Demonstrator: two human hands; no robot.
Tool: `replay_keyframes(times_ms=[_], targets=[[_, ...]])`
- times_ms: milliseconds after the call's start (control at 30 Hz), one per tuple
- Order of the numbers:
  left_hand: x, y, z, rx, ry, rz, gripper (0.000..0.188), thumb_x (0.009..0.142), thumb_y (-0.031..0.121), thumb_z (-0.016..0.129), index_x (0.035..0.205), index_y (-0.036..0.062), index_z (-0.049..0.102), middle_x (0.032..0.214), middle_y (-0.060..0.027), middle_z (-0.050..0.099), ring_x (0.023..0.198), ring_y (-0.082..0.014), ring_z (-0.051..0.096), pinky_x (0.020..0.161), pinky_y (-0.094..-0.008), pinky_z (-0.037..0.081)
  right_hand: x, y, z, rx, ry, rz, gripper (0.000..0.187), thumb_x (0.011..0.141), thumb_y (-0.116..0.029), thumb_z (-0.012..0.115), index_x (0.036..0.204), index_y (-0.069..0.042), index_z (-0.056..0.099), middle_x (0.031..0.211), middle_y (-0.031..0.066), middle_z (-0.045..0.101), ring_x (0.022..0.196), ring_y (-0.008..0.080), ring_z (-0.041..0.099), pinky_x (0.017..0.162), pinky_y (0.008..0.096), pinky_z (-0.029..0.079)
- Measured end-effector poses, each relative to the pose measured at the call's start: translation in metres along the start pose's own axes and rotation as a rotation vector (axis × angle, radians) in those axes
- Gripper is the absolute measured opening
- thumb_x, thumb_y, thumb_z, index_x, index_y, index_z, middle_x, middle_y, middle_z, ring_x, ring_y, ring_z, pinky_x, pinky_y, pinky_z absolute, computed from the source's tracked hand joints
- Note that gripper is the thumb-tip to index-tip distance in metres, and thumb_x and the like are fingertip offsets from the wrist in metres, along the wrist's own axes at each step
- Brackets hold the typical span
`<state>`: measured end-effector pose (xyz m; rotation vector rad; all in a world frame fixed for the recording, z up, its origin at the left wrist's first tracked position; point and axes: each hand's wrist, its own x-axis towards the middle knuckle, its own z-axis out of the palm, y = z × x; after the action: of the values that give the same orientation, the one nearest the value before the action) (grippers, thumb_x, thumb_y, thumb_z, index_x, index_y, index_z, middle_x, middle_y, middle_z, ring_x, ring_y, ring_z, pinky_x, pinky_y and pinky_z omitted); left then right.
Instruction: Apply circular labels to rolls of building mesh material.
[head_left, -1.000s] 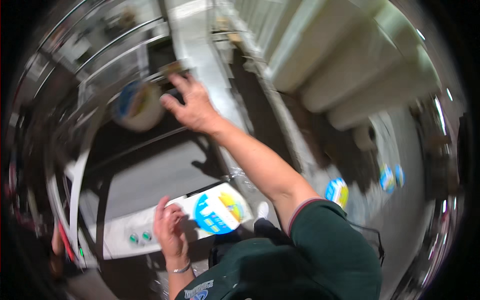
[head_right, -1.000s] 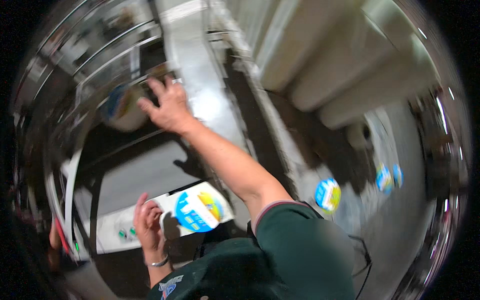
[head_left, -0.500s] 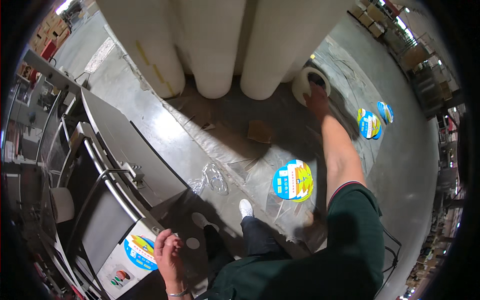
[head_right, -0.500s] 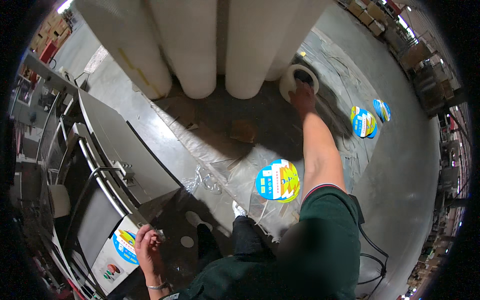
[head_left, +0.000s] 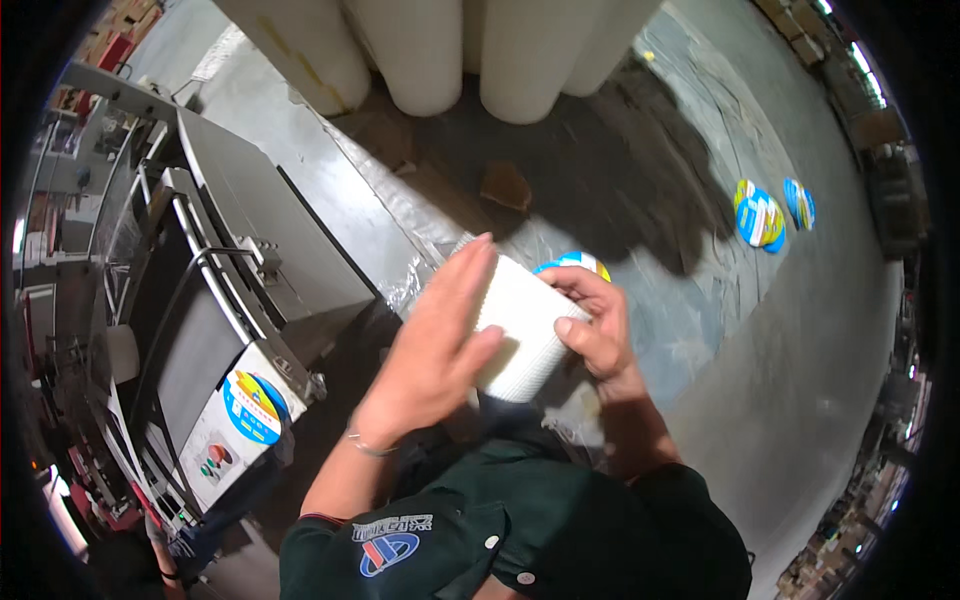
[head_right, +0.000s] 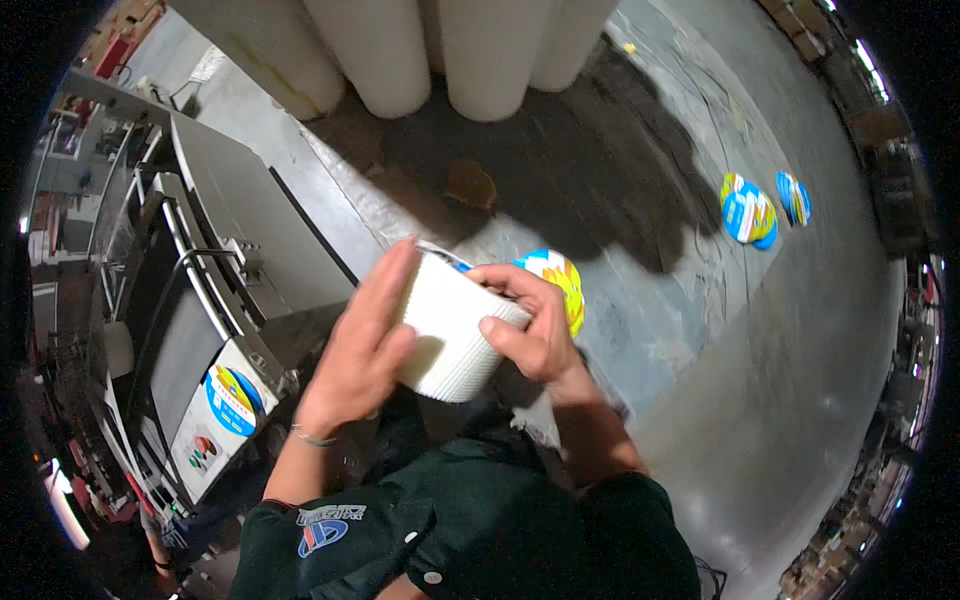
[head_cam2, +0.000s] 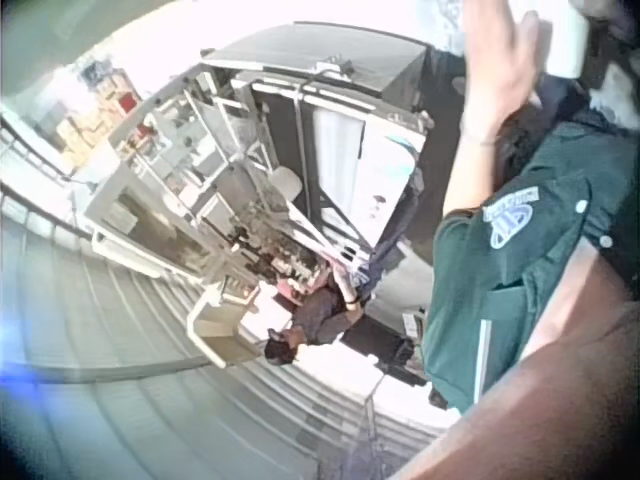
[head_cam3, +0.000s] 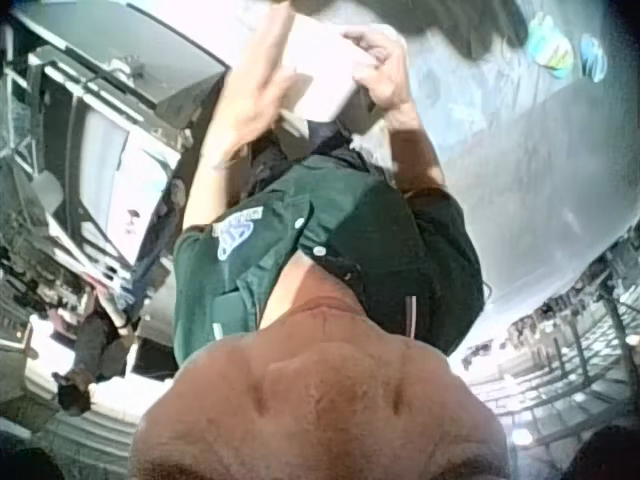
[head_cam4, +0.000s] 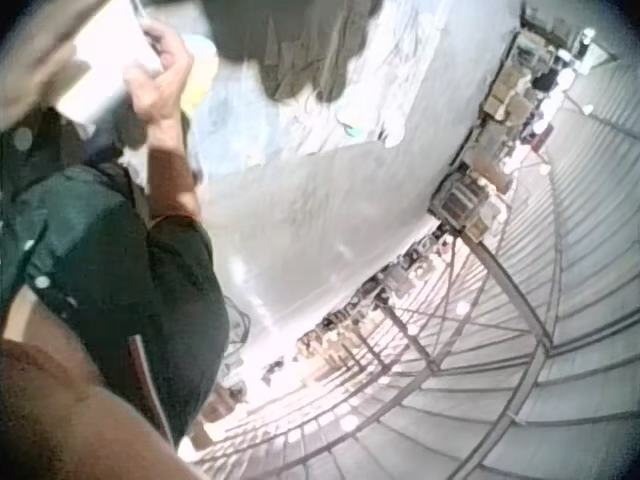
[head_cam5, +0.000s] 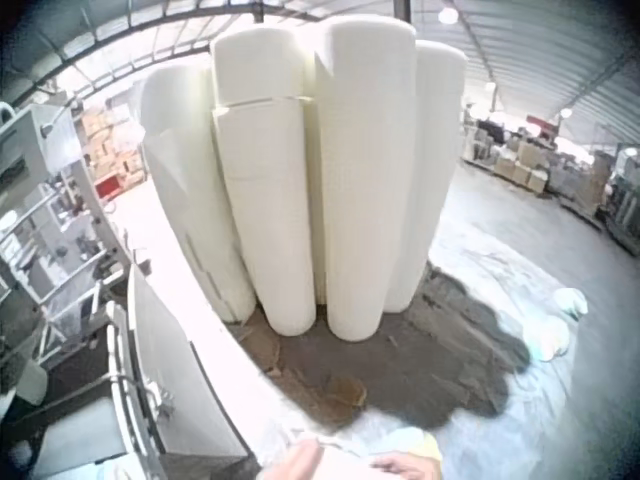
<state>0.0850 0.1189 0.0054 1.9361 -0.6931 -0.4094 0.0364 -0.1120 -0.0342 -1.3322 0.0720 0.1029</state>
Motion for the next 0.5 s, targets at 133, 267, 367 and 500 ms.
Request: replay_keyframes(times_ms=[133,267,367,500], targets=[[-0.062,-0.015,-0.003,-0.524,-0.035,-0.173,0.094,0.092,0.048,0.063,0.161,-0.0028,0.022,0.169,-0.0201,0.018,0.157,-0.0319,0.017,0.125,-0.0412,0.016,-0.03,0.039,0.021,0.419,-0.054,0.173,0.06,0.077,-0.032,0.062,0.12,0.009,0.061,0.105,0.0158,0.07,0.096,0.0199,0.067,0.088,0.0324,0.051],[-0.099,-0.025,0.034,-0.81,0.216,-0.373,0.112,0.086,0.082,0.048,0.16,0.0003,0.026,0.165,-0.019,0.027,0.152,-0.032,0.028,0.123,-0.0429,0.024,-0.037,0.076,0.036,0.606,-0.131,0.389,0.058,0.08,-0.034,0.06,0.12,0.007,0.062,0.106,0.0144,0.07,0.096,0.0208,0.067,0.088,0.0317,0.051],[-0.13,-0.05,0.059,-1.092,0.29,-0.518,0.107,0.089,0.08,0.048,0.158,0.0002,0.031,0.16,-0.0195,0.037,0.146,-0.031,0.04,0.119,-0.0444,0.033,-0.046,0.101,0.043,0.595,-0.173,0.451,0.054,0.086,-0.032,0.058,0.123,0.007,0.062,0.114,0.014,0.069,0.106,0.0223,0.064,0.097,0.0331,0.048],[-0.175,-0.11,0.091,-1.591,0.404,-0.633,0.079,0.097,0.07,0.048,0.136,0.0019,0.048,0.123,-0.0137,0.053,0.111,-0.0257,0.054,0.097,-0.0433,0.047,-0.049,0.13,0.012,-0.908,-0.005,0.006,0.059,0.094,-0.034,0.065,0.137,0.004,0.054,0.138,0.0233,0.055,0.131,0.0356,0.051,0.114,0.0425,0.037]])
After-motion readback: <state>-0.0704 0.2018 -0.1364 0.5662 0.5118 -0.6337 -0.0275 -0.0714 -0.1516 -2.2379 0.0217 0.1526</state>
